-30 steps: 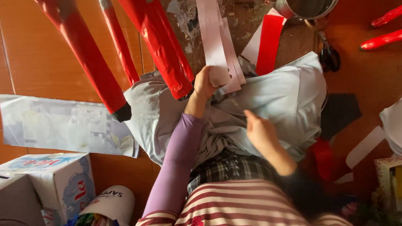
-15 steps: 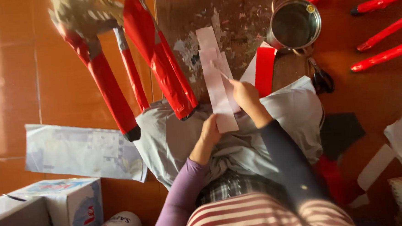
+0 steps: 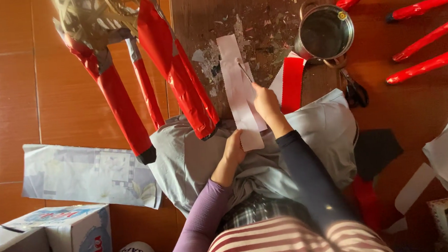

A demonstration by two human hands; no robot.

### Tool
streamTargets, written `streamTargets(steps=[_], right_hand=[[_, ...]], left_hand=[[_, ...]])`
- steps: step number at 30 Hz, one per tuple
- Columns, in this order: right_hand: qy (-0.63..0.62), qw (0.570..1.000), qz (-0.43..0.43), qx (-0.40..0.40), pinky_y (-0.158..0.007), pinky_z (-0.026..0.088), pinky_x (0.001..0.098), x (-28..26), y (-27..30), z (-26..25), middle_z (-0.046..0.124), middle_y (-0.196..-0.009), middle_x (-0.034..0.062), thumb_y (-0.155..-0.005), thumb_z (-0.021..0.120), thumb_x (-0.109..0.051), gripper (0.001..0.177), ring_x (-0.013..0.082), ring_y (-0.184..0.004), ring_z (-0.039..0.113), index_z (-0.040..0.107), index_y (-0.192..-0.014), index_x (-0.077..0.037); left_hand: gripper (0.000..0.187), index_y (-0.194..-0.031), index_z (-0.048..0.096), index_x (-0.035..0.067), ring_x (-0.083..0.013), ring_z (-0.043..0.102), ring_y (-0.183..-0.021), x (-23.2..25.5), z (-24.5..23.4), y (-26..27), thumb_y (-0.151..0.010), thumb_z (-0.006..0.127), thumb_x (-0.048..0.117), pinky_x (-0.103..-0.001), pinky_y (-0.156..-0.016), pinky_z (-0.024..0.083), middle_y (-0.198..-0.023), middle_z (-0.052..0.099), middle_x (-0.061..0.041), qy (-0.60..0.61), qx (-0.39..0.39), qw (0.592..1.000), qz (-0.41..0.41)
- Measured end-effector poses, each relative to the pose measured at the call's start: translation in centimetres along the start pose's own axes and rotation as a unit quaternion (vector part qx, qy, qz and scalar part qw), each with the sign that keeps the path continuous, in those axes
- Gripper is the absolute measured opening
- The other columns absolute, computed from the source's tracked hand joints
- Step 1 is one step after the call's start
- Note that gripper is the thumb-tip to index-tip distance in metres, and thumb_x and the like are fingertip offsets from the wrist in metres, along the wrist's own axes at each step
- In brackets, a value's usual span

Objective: Wrapping paper strips around a bamboo frame to create a decorative horse.

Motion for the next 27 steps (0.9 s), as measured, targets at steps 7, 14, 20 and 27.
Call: streamTargets(steps=[7,14,20,27], right_hand=[[-0.002,0.997,-0.075,0.001,-0.076,0.053,0.0526,-3.0,-1.0,2.2,0.071,-0.093,0.0244,-0.093,0.055,-0.003,0.043,0.0441,-0.088,0.068,0.068,-0.133,-0.011],[-0.027,0.991,-0.114,0.070,-0.072,0.054,0.0499,-2.7,0.7,-2.8,0.071,-0.096,0.0230,-0.086,0.062,-0.007,0.046,0.0428,-0.085,0.068,0.068,-0.131,-0.012],[0.052,0.999,0.005,0.001,-0.075,0.054,0.0525,0.8,0.2,-0.7,0.071,-0.090,0.0236,-0.090,0.059,-0.006,0.045,0.0428,-0.086,0.069,0.068,-0.133,-0.016],[0.001,0.997,-0.042,0.062,-0.068,0.053,0.0514,-1.8,-1.0,-5.0,0.071,-0.087,0.0224,-0.093,0.054,-0.001,0.043,0.0432,-0.081,0.069,0.059,-0.136,-0.004]], left_hand=[[0.026,-0.111,0.061,0.006,-0.0270,0.070,-0.091,0.0,0.0,0.0,-0.103,0.046,0.026,-0.050,-0.082,0.059,-0.101,0.069,-0.010,-0.012,0.026,0.999,-0.020],[0.029,-0.113,0.061,0.004,-0.0285,0.068,-0.092,0.2,0.2,0.4,-0.104,0.046,0.027,-0.051,-0.082,0.059,-0.102,0.068,-0.011,-0.022,-0.001,1.000,-0.015],[0.030,-0.115,0.061,0.004,-0.0293,0.069,-0.095,0.6,1.4,0.6,-0.104,0.044,0.027,-0.051,-0.084,0.058,-0.104,0.070,-0.011,-0.029,-0.022,0.999,0.003],[0.042,-0.134,0.055,0.003,-0.0332,0.063,-0.117,4.5,6.0,3.2,-0.103,0.047,0.030,-0.054,-0.099,0.052,-0.129,0.064,-0.014,0.023,-0.139,0.990,0.018]])
Point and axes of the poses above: each hand's wrist, its own y-axis away from the middle knuckle, its own z-axis out of the palm, x = y × z, the point moved 5 cm from there along -y, towards the middle knuckle
